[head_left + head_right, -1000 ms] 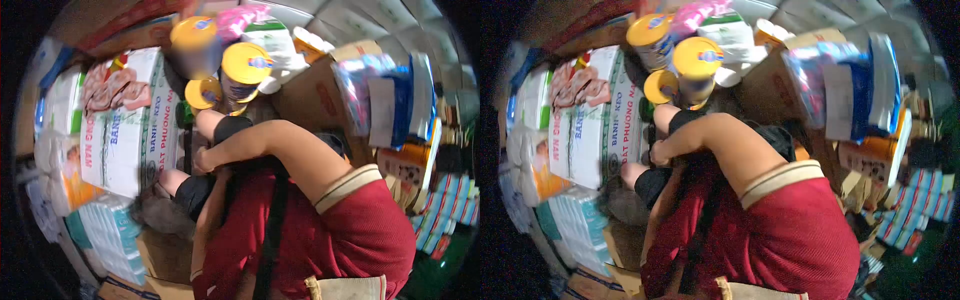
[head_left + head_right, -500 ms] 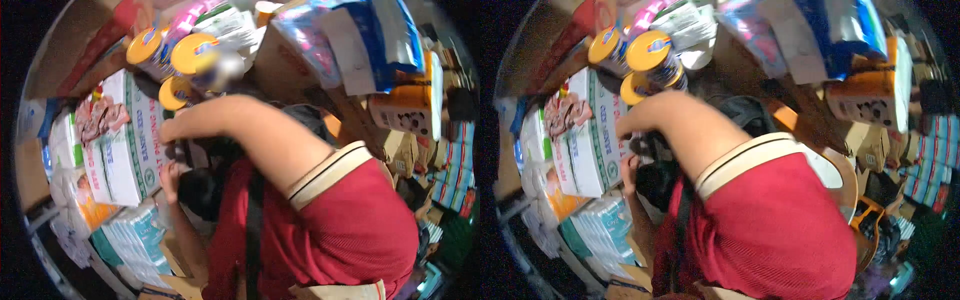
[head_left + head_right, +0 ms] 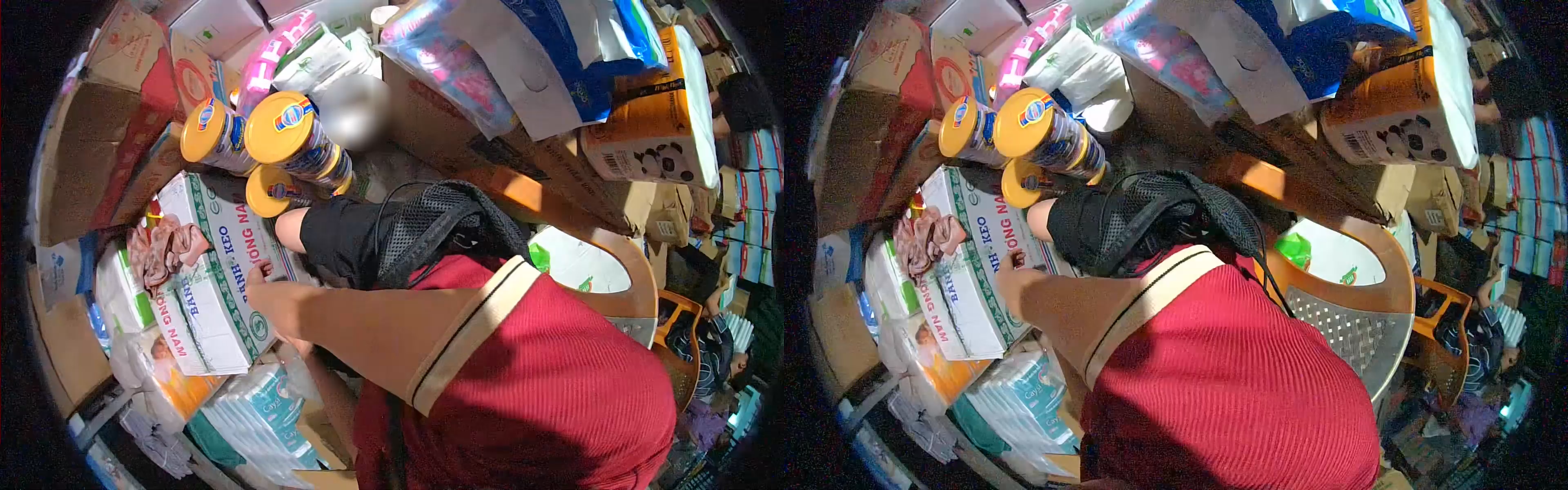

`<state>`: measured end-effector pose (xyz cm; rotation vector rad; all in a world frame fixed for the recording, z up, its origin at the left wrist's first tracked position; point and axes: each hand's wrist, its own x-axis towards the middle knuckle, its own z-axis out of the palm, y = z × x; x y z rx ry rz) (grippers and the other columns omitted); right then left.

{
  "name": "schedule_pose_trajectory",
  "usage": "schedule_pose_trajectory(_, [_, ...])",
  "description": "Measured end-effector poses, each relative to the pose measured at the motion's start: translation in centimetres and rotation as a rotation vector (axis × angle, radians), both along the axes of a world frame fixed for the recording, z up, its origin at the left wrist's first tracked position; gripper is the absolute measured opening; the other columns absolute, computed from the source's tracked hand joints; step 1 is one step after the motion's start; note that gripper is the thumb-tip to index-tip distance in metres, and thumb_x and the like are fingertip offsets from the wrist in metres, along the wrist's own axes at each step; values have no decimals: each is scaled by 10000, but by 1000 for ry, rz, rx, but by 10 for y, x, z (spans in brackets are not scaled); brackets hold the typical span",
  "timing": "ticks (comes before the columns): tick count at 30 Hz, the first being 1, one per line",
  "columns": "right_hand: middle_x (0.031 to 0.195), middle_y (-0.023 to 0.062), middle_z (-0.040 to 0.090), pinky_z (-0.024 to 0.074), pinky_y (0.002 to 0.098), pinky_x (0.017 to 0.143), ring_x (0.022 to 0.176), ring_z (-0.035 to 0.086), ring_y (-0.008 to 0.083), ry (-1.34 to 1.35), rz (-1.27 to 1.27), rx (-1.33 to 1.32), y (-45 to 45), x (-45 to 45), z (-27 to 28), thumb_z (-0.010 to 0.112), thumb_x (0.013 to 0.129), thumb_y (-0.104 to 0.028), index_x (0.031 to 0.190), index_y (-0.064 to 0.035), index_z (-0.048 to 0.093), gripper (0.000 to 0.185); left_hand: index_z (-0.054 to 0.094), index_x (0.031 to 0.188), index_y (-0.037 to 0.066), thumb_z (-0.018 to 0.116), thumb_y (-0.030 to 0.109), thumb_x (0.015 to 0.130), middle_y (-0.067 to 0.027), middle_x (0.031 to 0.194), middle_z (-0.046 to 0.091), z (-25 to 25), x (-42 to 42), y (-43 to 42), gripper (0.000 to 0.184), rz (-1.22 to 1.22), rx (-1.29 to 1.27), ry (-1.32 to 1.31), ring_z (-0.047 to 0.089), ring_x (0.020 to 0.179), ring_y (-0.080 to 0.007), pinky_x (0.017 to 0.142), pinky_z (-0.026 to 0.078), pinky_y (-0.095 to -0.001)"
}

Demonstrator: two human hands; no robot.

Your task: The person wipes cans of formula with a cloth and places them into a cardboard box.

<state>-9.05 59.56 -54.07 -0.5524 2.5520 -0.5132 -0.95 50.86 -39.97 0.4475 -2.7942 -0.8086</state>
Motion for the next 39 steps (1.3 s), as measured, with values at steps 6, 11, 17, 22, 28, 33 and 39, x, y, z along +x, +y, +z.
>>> schedule_pose_trajectory(6, [854, 107, 630, 482, 406, 595, 756, 610, 256, -2, -3, 17, -1, -1, 2, 580, 704, -165, 900, -96, 641, 216, 606, 828, 43, 520, 283, 743, -150, 764, 609, -19, 11, -27, 268, -158, -40, 56, 564, 676, -331, 612, 430, -413])
schedule_pose_trajectory(11, [860, 100, 632, 481, 405, 597, 758, 609, 251, -5, -7, 36, -1, -2, 3, 594, 697, -160, 909, -101, 644, 225, 603, 844, 52, 535, 324, 736, -163, 777, 608, -96, 65, -108, 300, -427, -234, 5, 562, 683, -358, 612, 426, -428])
schedule_pose_trajectory(17, [868, 92, 635, 480, 404, 599, 761, 608, 244, -3, 9, 73, -8, -3, 2, 609, 689, -154, 919, -107, 646, 238, 605, 844, 56, 560, 335, 734, -170, 793, 601, -36, 59, -73, 304, -423, -106, 3, 550, 737, -391, 624, 423, -443])
schedule_pose_trajectory(22, [874, 85, 637, 480, 403, 600, 763, 607, 239, 41, 117, 11, -76, -19, 28, 623, 683, -149, 928, -112, 648, 250, 613, 822, 57, 559, 197, 748, -146, 792, 603, -86, 59, -100, 167, -334, -219, 126, 566, 744, -345, 641, 437, -416])
schedule_pose_trajectory(28, [882, 77, 639, 479, 401, 602, 766, 606, 232, 132, 357, -13, -79, -82, 89, 638, 675, -143, 939, -118, 651, 265, 628, 790, 91, 562, 133, 730, -104, 761, 573, -64, 62, -82, 98, -232, -111, 190, 546, 736, -300, 692, 421, -385])
schedule_pose_trajectory(33, [800, 168, 621, 466, 414, 563, 708, 599, 291, 200, 600, 78, -39, -141, 158, 551, 696, -147, 917, -31, 612, 257, 634, 797, 78, 571, 109, 729, -100, 811, 591, -69, 65, -94, 98, -157, 25, 328, 539, 781, -309, 739, 410, -371])
schedule_pose_trajectory(39, [1038, 175, 565, 444, 431, 789, 971, 545, 314, 365, 367, 219, 61, -171, 162, 521, 783, -399, 1106, -131, 538, 419, 507, 1053, -24, 573, 94, 764, -206, 1040, 514, -35, 56, -168, 319, 116, -207, 505, 457, 990, -360, 853, 361, -424])
